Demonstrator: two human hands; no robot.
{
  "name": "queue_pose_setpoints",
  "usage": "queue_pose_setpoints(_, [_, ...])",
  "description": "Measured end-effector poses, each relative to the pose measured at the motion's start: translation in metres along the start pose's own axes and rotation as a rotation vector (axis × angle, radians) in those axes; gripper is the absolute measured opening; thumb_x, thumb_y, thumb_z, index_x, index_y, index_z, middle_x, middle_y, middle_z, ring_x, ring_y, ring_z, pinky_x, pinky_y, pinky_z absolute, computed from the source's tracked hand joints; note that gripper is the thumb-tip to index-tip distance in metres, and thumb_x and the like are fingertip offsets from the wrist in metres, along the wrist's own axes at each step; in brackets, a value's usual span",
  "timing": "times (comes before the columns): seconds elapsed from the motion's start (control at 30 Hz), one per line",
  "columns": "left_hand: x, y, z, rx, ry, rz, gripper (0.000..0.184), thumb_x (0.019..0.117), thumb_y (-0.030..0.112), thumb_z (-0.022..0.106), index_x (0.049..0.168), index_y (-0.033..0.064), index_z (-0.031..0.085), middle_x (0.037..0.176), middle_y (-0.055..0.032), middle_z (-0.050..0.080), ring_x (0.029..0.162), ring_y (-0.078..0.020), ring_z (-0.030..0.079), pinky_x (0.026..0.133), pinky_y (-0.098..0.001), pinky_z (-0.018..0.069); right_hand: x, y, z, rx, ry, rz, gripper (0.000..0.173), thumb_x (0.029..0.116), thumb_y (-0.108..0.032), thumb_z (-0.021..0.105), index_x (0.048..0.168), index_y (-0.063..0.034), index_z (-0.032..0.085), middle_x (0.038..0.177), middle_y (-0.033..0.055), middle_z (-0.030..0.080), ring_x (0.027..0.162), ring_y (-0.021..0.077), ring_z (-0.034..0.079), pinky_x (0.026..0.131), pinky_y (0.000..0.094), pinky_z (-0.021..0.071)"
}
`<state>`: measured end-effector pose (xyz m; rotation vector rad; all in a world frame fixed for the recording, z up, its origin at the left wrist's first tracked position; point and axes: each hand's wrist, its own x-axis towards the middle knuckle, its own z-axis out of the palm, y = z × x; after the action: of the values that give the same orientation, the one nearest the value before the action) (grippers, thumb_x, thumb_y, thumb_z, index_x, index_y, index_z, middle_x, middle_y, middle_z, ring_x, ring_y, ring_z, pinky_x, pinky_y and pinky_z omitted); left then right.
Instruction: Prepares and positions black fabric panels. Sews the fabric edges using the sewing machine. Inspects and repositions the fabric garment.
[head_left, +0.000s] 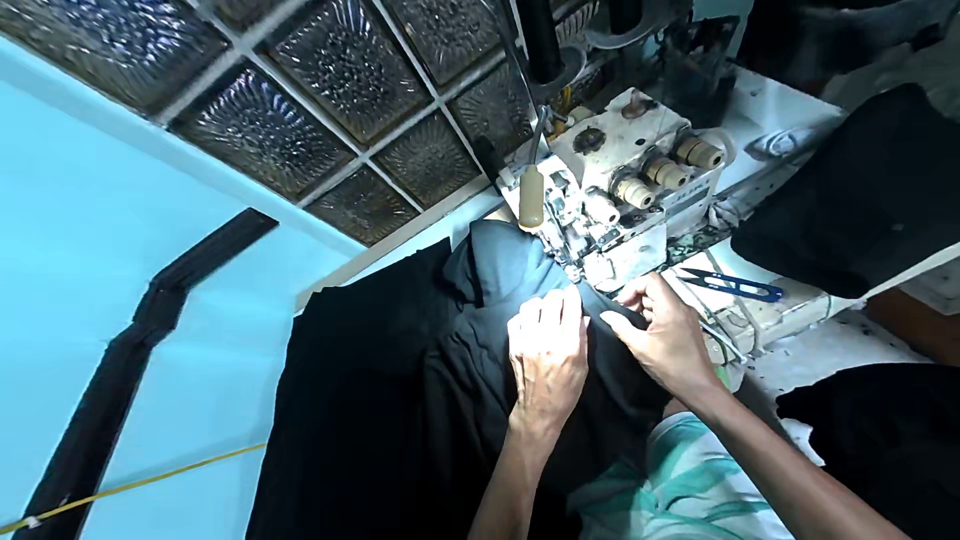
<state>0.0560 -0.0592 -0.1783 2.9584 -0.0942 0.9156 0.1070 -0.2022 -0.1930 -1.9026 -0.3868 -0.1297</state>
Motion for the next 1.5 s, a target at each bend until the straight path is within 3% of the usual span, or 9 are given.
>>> queue_pose_setpoints(0.17, [-0.059, 0.012, -0.028, -0.051, 0.011, -0.11, 0.03, 0.0958, 0.025, 0.064, 0.119, 0.0086, 0.075, 0.126, -0.0192, 0.068, 0.118, -0.0371, 0.063, 0.099, -0.0477, 0.0499, 0.002, 0.015, -0.017, 0.119, -0.176, 0.082, 0.028, 0.0857, -0.02, 0.078, 0.105, -0.0058, 0.065, 0.081, -0.0007, 0.064, 0.07, 0.0041, 0.057, 0.068, 0.0247, 0.0488])
queue_pose_setpoints(0.33, [-0.136, 0.016, -0.048, 0.061, -0.182, -0.433, 0.055, 0.08, 0.027, 0.077, 0.123, -0.0053, 0.068, 0.116, -0.0259, 0.069, 0.096, -0.0436, 0.069, 0.077, -0.0555, 0.0559, 0.004, 0.029, -0.064, 0.532, -0.326, 0.162, 0.016, 0.0872, -0.007, 0.071, 0.101, -0.014, 0.065, 0.076, -0.013, 0.066, 0.07, -0.0038, 0.062, 0.068, 0.0158, 0.053])
queue_pose_setpoints(0.5, [-0.142, 0.015, -0.062, -0.062, -0.139, -0.473, 0.021, 0.0744, 0.003, 0.067, 0.092, -0.0067, 0.074, 0.081, -0.015, 0.069, 0.06, -0.0241, 0.066, 0.055, -0.0368, 0.0555, 0.016, 0.036, -0.073, 0.719, -0.394, 0.237, 0.019, 0.0916, -0.002, 0.059, 0.102, -0.017, 0.063, 0.08, -0.008, 0.07, 0.074, 0.0004, 0.067, 0.073, 0.019, 0.0574])
queue_pose_setpoints(0.7, [-0.082, -0.058, -0.143, 0.072, 0.056, -0.449, 0.026, 0.0848, 0.005, 0.06, 0.102, -0.0119, 0.069, 0.102, -0.0306, 0.068, 0.096, -0.0417, 0.067, 0.084, -0.0514, 0.0537, -0.013, 0.016, -0.053, 0.52, -0.531, 0.314, 0.036, 0.0815, 0.006, 0.071, 0.11, -0.0066, 0.054, 0.084, -0.0076, 0.066, 0.071, -0.0009, 0.064, 0.067, 0.0169, 0.0557])
queue_pose_setpoints(0.97, [-0.055, -0.141, -0.015, -0.091, -0.114, -0.679, 0.023, 0.0974, 0.001, 0.062, 0.118, -0.0062, 0.07, 0.121, -0.0281, 0.067, 0.112, -0.0458, 0.064, 0.097, -0.0614, 0.0475, -0.041, 0.013, -0.015, 0.538, -0.343, 0.395, 0.031, 0.0852, 0.008, 0.07, 0.111, -0.0021, 0.055, 0.089, -0.0006, 0.068, 0.075, 0.0021, 0.067, 0.071, 0.0185, 0.0569])
queue_pose_setpoints(1.1, [-0.059, -0.111, -0.038, 0.055, 0.092, -0.473, 0.027, 0.0946, 0.0, 0.06, 0.119, -0.0085, 0.068, 0.133, -0.0303, 0.06, 0.124, -0.0491, 0.057, 0.104, -0.0589, 0.0449, -0.05, 0.013, -0.021, 0.57, -0.262, 0.319, 0.028, 0.085, 0.007, 0.07, 0.106, -0.0043, 0.056, 0.093, -0.003, 0.068, 0.076, 0.0002, 0.067, 0.071, 0.0166, 0.0579])
queue_pose_setpoints(1.23, [-0.056, -0.024, -0.059, -0.072, 0.166, -0.269, 0.021, 0.0924, 0.014, 0.066, 0.093, -0.0061, 0.073, 0.098, -0.0223, 0.072, 0.09, -0.0317, 0.072, 0.079, -0.0409, 0.059, -0.054, 0.005, -0.024, 0.625, -0.267, 0.296, 0.031, 0.082, 0.007, 0.073, 0.101, -0.0098, 0.055, 0.083, -0.0094, 0.068, 0.07, -0.0022, 0.066, 0.067, 0.0148, 0.0564])
queue_pose_setpoints(1.33, [-0.065, 0.013, -0.038, -0.101, 0.088, -0.205, 0.024, 0.0868, 0.023, 0.073, 0.095, 0.0004, 0.073, 0.098, -0.0168, 0.072, 0.083, -0.0269, 0.071, 0.07, -0.0345, 0.0581, -0.054, 0.006, -0.025, 0.571, -0.292, 0.239, 0.029, 0.0784, 0.008, 0.071, 0.099, -0.0069, 0.057, 0.085, -0.0072, 0.065, 0.074, -0.0022, 0.064, 0.069, 0.0143, 0.0551])
queue_pose_setpoints(1.5, [-0.061, 0.015, -0.029, -0.143, 0.04, -0.31, 0.019, 0.0852, 0.001, 0.065, 0.103, -0.0055, 0.072, 0.085, -0.0149, 0.074, 0.075, -0.0239, 0.073, 0.069, -0.035, 0.0593, -0.056, 0.026, -0.024, 0.383, -0.406, 0.2, 0.02, 0.0796, 0.009, 0.059, 0.094, -0.002, 0.069, 0.095, -0.0012, 0.068, 0.084, -0.0024, 0.062, 0.076, 0.0145, 0.0526])
